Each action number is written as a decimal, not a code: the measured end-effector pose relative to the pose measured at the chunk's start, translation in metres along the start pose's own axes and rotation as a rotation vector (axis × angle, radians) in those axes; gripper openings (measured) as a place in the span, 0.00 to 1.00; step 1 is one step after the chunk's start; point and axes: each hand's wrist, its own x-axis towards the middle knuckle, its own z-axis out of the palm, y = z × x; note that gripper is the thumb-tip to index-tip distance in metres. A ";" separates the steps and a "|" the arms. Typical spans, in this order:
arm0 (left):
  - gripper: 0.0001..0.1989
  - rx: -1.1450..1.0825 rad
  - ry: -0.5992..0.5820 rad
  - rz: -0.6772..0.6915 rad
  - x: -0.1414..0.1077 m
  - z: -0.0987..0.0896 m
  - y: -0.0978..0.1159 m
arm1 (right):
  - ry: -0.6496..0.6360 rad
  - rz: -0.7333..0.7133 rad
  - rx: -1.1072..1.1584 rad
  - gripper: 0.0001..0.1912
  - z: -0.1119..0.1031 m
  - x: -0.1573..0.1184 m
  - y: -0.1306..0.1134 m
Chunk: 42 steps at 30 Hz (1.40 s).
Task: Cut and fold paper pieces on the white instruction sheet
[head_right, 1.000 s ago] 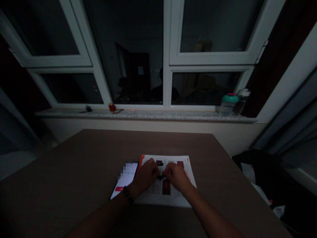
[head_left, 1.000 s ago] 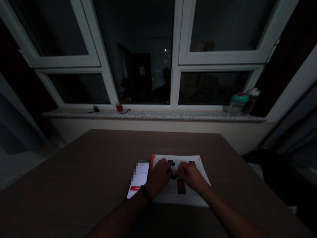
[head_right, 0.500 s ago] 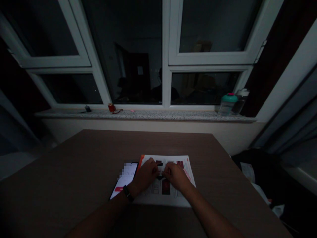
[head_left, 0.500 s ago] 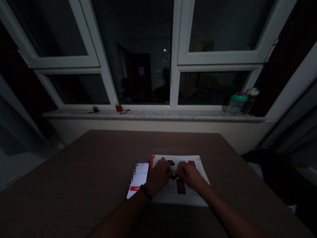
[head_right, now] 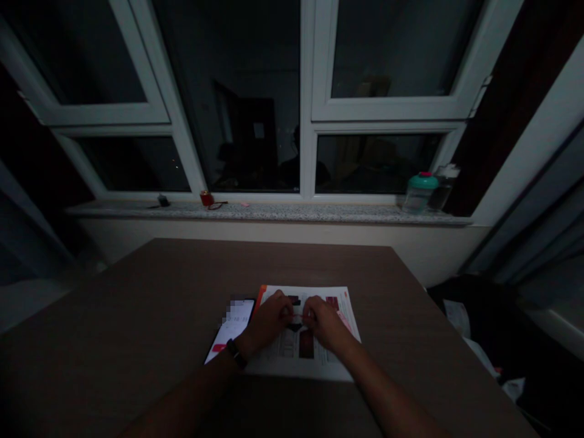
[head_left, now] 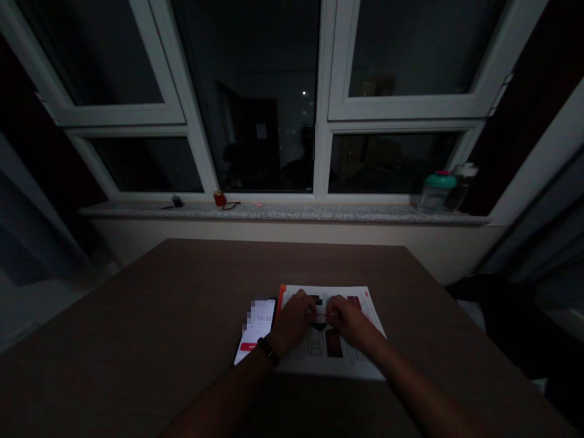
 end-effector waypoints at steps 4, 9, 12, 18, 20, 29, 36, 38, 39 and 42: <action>0.11 -0.032 -0.016 0.051 -0.002 -0.003 -0.004 | -0.036 -0.074 0.056 0.08 -0.005 -0.003 0.003; 0.11 -0.062 -0.041 0.113 -0.003 -0.006 -0.007 | -0.064 -0.137 0.048 0.10 -0.007 -0.005 0.010; 0.11 -0.051 -0.044 0.121 -0.004 -0.008 -0.007 | -0.078 -0.154 0.041 0.12 -0.006 -0.006 0.014; 0.15 0.135 -0.092 0.130 -0.007 -0.014 0.003 | -0.014 -0.153 -0.153 0.13 -0.010 -0.009 0.003; 0.13 0.249 -0.125 0.134 -0.010 -0.014 0.011 | -0.007 -0.142 -0.325 0.14 -0.012 -0.010 -0.004; 0.05 0.361 -0.132 0.254 -0.018 -0.011 0.032 | 0.010 -0.120 -0.471 0.08 -0.015 -0.008 -0.018; 0.06 0.291 -0.133 0.225 -0.018 -0.007 0.025 | -0.007 -0.085 -0.427 0.09 -0.016 -0.008 -0.020; 0.07 0.273 -0.133 0.215 -0.018 -0.006 0.023 | -0.023 -0.101 -0.410 0.13 -0.018 -0.010 -0.021; 0.08 0.266 -0.140 0.215 -0.018 -0.006 0.022 | -0.034 -0.112 -0.398 0.15 -0.020 -0.012 -0.020; 0.08 0.266 -0.186 0.204 -0.017 -0.009 0.022 | -0.072 -0.135 -0.356 0.20 -0.021 -0.015 -0.018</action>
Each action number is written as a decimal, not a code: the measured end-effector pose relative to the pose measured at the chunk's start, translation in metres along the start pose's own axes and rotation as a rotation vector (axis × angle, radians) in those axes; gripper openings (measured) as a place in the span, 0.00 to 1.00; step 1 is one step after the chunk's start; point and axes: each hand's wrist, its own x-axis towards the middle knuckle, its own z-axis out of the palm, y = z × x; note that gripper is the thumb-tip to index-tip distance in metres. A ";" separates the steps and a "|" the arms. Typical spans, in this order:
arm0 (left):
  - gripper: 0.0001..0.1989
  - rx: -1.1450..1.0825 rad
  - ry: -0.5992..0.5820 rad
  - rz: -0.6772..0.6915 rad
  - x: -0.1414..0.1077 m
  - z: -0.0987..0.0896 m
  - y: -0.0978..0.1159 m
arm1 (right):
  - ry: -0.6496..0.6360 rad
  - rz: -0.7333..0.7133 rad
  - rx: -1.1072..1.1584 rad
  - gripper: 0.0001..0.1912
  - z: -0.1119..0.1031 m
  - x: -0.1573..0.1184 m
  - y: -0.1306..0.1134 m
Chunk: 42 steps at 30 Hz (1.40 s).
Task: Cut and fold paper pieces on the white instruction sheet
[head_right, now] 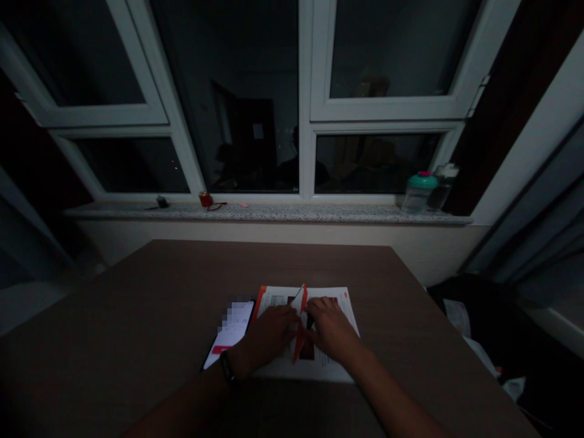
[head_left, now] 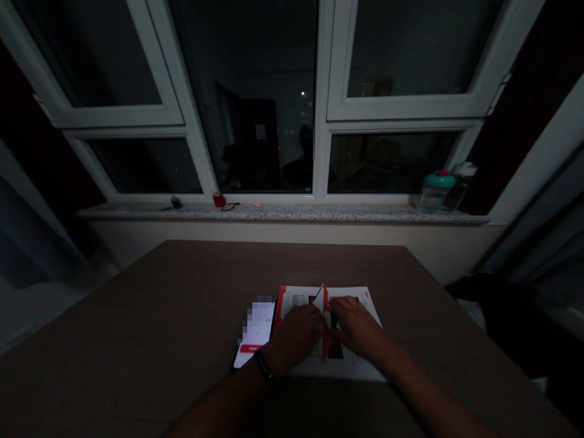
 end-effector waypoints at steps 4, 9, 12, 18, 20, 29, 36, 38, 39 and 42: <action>0.09 0.033 -0.036 -0.023 -0.001 -0.007 0.003 | -0.024 -0.008 0.015 0.24 0.005 -0.002 0.003; 0.08 0.115 0.012 -0.045 -0.002 -0.006 0.002 | 0.018 -0.037 -0.071 0.19 0.007 0.004 0.005; 0.08 0.111 0.020 -0.036 -0.002 -0.001 -0.001 | 0.007 -0.077 -0.112 0.14 0.006 0.007 0.004; 0.06 0.127 -0.013 -0.035 0.000 -0.003 -0.002 | 0.031 -0.102 -0.140 0.14 0.004 0.004 -0.004; 0.06 0.141 -0.002 -0.044 0.000 -0.007 -0.002 | 0.022 -0.108 -0.142 0.17 0.004 0.004 -0.004; 0.12 0.040 -0.007 -0.022 0.001 -0.007 -0.008 | -0.014 -0.097 -0.190 0.25 0.007 0.006 0.003; 0.12 -0.003 -0.020 -0.021 0.003 -0.001 -0.006 | -0.010 -0.133 -0.083 0.21 -0.004 -0.001 -0.003; 0.12 0.004 -0.022 -0.037 0.004 0.000 -0.006 | -0.018 -0.137 -0.085 0.15 -0.004 -0.001 -0.003; 0.12 0.006 -0.024 -0.044 0.004 0.001 -0.006 | -0.023 -0.137 -0.089 0.12 -0.003 0.000 -0.003; 0.12 0.014 -0.029 -0.049 0.004 0.003 -0.007 | -0.037 -0.140 -0.089 0.08 -0.001 0.003 -0.001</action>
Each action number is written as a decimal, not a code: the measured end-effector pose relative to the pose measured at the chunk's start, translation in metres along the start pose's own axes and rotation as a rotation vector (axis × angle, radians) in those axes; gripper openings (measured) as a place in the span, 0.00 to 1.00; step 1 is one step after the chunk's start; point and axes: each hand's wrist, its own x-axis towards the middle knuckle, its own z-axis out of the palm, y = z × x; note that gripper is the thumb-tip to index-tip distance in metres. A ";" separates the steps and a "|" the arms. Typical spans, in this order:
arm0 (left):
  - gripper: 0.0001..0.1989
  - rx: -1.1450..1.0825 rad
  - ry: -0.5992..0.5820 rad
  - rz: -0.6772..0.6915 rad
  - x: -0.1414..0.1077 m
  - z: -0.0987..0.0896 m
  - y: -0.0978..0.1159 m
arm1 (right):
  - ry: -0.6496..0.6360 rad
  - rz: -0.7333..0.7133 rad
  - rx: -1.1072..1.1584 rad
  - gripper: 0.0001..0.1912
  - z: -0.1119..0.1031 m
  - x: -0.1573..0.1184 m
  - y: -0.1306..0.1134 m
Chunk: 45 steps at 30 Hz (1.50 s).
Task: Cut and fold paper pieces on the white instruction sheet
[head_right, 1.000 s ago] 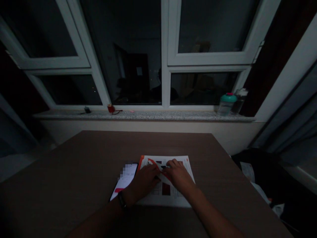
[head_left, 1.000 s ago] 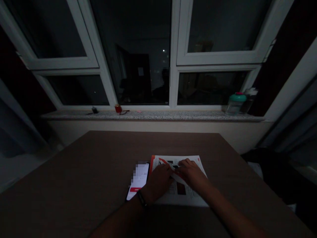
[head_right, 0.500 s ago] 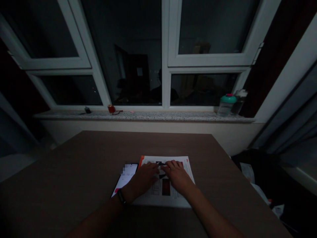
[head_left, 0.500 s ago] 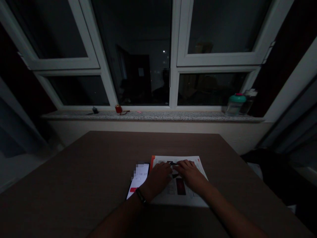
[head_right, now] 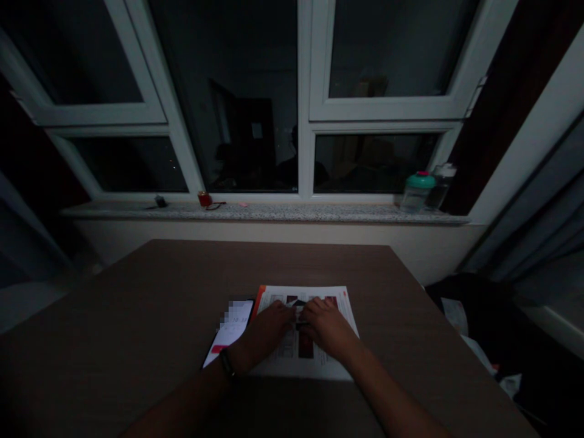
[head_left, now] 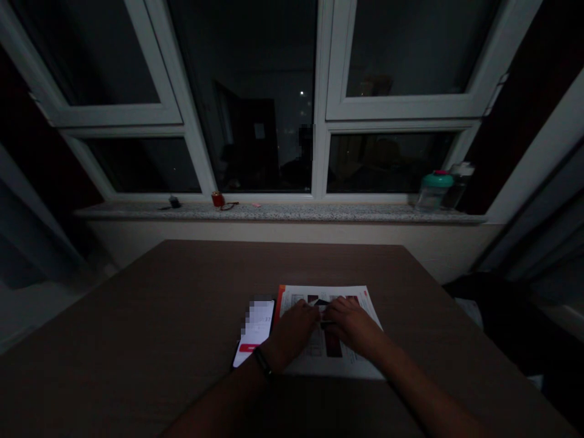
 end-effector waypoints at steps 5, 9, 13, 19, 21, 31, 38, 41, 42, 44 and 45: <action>0.10 -0.023 0.000 -0.024 -0.002 -0.002 0.001 | -0.006 0.000 0.035 0.07 0.001 0.001 0.002; 0.10 -0.021 0.000 -0.038 -0.002 -0.002 0.001 | 0.016 0.005 0.056 0.06 0.000 -0.001 0.001; 0.09 -0.029 0.023 -0.029 0.000 0.001 -0.002 | 0.040 0.022 0.082 0.06 0.001 -0.002 0.000; 0.09 -0.055 0.004 -0.047 0.000 -0.005 0.000 | 0.055 0.016 0.117 0.07 0.001 -0.002 0.001; 0.10 -0.064 0.007 -0.046 -0.001 -0.006 0.001 | 0.052 0.018 0.122 0.07 0.001 -0.001 0.002; 0.07 -0.016 -0.017 -0.023 0.003 -0.002 -0.002 | 0.093 0.024 0.208 0.06 0.012 0.001 0.012; 0.09 0.026 0.024 -0.013 0.004 0.002 -0.003 | 0.134 0.036 0.238 0.04 0.010 0.001 0.009; 0.08 0.028 0.041 0.004 0.003 0.001 -0.001 | 0.150 0.067 0.191 0.04 0.014 0.003 0.007; 0.07 0.019 0.048 0.005 0.003 0.000 0.000 | 0.149 0.081 0.188 0.05 0.015 0.004 0.006; 0.06 0.001 0.060 0.000 0.002 -0.002 0.002 | 0.142 0.104 0.214 0.07 0.019 0.005 0.006; 0.06 -0.008 0.065 -0.010 0.002 -0.003 0.003 | 0.139 0.113 0.239 0.08 0.020 0.005 0.007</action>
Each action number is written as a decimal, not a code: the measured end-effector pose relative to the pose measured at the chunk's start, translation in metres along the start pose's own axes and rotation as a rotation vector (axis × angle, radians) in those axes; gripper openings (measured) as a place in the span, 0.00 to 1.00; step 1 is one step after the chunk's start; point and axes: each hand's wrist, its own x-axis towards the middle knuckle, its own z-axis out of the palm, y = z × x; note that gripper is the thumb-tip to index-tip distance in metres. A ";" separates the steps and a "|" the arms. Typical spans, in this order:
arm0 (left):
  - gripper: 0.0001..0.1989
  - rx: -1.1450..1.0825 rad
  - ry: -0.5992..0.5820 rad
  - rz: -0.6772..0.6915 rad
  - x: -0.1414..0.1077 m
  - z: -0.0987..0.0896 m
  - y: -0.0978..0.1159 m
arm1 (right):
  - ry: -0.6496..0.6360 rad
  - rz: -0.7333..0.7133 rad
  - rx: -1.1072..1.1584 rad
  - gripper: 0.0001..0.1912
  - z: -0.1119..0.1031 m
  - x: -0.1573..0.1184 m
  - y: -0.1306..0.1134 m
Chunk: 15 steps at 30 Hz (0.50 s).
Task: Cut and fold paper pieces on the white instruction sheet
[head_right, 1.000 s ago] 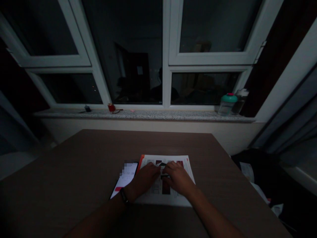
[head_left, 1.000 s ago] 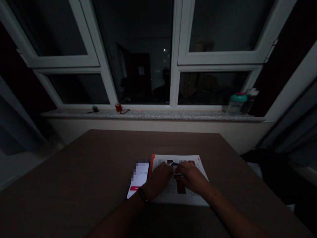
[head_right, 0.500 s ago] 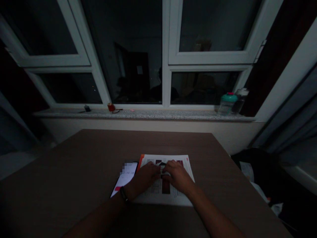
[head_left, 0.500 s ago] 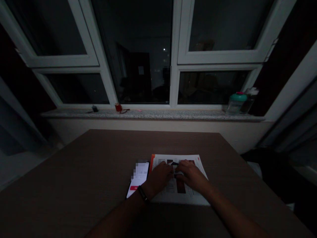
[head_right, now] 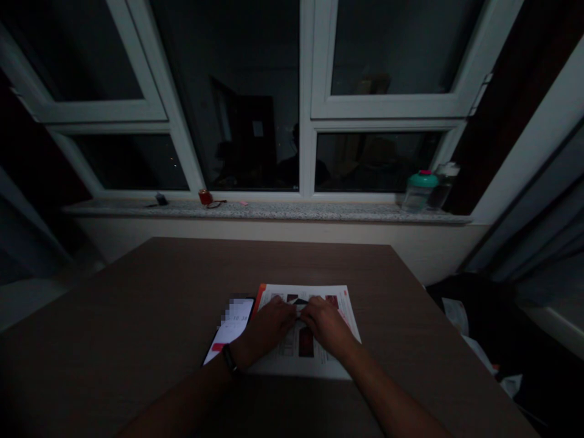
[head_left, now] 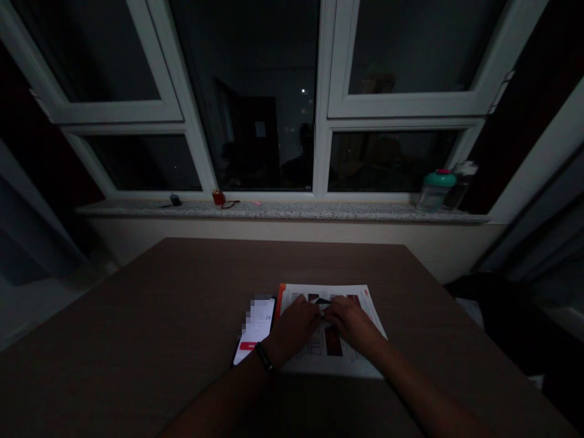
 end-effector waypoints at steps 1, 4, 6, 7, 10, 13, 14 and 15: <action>0.06 -0.008 0.006 -0.016 0.000 0.000 0.000 | 0.000 0.010 0.028 0.09 0.001 0.000 0.001; 0.07 -0.039 0.025 -0.064 0.001 0.000 -0.002 | 0.010 0.032 0.101 0.08 0.002 0.000 0.003; 0.07 -0.062 0.037 -0.081 0.002 0.002 -0.004 | 0.021 0.049 0.134 0.08 0.003 0.001 0.005; 0.06 -0.074 0.042 -0.086 0.003 0.003 -0.006 | 0.025 0.065 0.143 0.07 0.004 0.001 0.005; 0.06 -0.112 0.080 -0.101 0.004 0.008 -0.010 | 0.036 0.138 0.154 0.05 0.008 0.004 0.007; 0.05 -0.127 0.110 -0.117 0.006 0.011 -0.013 | 0.046 0.177 0.155 0.06 0.012 0.006 0.007; 0.05 -0.129 0.116 -0.123 0.007 0.012 -0.013 | 0.050 0.177 0.153 0.06 0.012 0.007 0.006; 0.05 -0.131 0.118 -0.128 0.007 0.012 -0.013 | 0.053 0.175 0.151 0.06 0.013 0.007 0.006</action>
